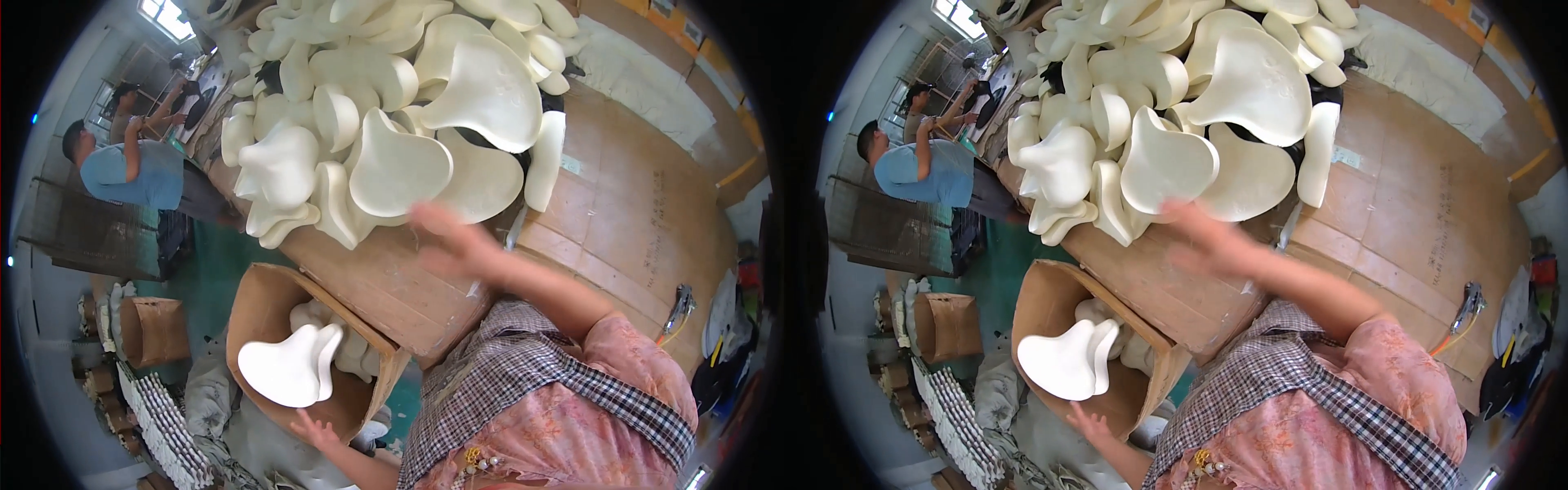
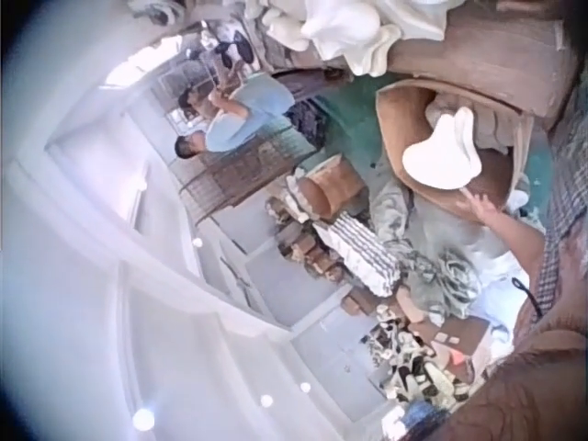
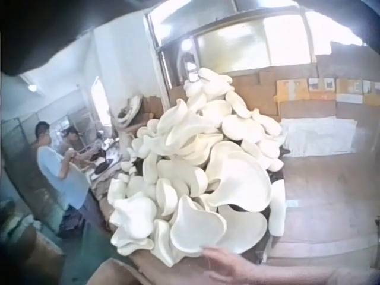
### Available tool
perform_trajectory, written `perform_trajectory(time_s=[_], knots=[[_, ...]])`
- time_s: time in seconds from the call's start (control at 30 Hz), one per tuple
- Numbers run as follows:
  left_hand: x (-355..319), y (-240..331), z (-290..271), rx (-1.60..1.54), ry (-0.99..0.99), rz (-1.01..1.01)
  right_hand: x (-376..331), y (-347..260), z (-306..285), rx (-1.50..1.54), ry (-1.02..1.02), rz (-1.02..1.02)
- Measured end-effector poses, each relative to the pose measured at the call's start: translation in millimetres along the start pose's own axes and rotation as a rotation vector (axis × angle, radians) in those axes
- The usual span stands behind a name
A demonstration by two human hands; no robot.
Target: Sort and pack white foam pieces into a cardboard box.
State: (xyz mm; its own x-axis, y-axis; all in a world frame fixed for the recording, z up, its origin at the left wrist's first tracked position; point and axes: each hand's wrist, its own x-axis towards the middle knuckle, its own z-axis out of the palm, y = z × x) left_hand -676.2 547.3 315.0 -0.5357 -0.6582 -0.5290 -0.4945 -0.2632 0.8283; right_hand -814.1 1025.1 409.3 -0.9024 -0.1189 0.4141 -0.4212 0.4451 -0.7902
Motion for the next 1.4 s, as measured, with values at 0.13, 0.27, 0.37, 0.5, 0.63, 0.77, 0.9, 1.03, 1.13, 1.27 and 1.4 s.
perform_trajectory(time_s=[0.13, 0.27, 0.37, 0.5, 0.63, 0.77, 0.9, 1.03, 1.13, 1.27, 1.4], knots=[[1, -5, 47, -0.073, -0.017, 0.036, -6, 120, -166, -0.33, 0.959, 0.178], [9, 2, 170, -0.067, -0.447, 0.051, -53, 201, -231, -0.309, 0.869, 0.588], [-22, 19, 294, 0.095, -0.658, 0.076, -66, 214, -200, -0.048, 0.691, 0.842], [-27, 18, 425, 0.006, -0.694, -0.195, -66, 216, -209, 0.103, 0.711, 0.737], [-31, -1, 481, -0.198, -0.517, -0.284, -92, 190, -289, 0.102, 0.787, 0.74], [-12, -17, 476, -0.084, -0.537, -0.249, -103, 166, -321, 0.328, 1.046, 0.572], [-35, -15, 486, -0.151, -0.614, -0.359, -120, 233, -309, 0.755, 0.849, 0.427], [-44, -9, 482, -0.289, -0.709, -0.391, -83, 240, -231, 0.941, 0.775, 0.532], [-60, -4, 484, -0.312, -0.736, -0.383, -73, 235, -215, 1.02, 0.662, 0.692], [-60, -6, 476, -0.418, -0.68, -0.313, -74, 224, -193, 0.688, 0.448, 0.688], [-88, -10, 452, -0.58, -0.897, -0.432, -97, 165, -159, 0.512, 0.213, 0.683]])
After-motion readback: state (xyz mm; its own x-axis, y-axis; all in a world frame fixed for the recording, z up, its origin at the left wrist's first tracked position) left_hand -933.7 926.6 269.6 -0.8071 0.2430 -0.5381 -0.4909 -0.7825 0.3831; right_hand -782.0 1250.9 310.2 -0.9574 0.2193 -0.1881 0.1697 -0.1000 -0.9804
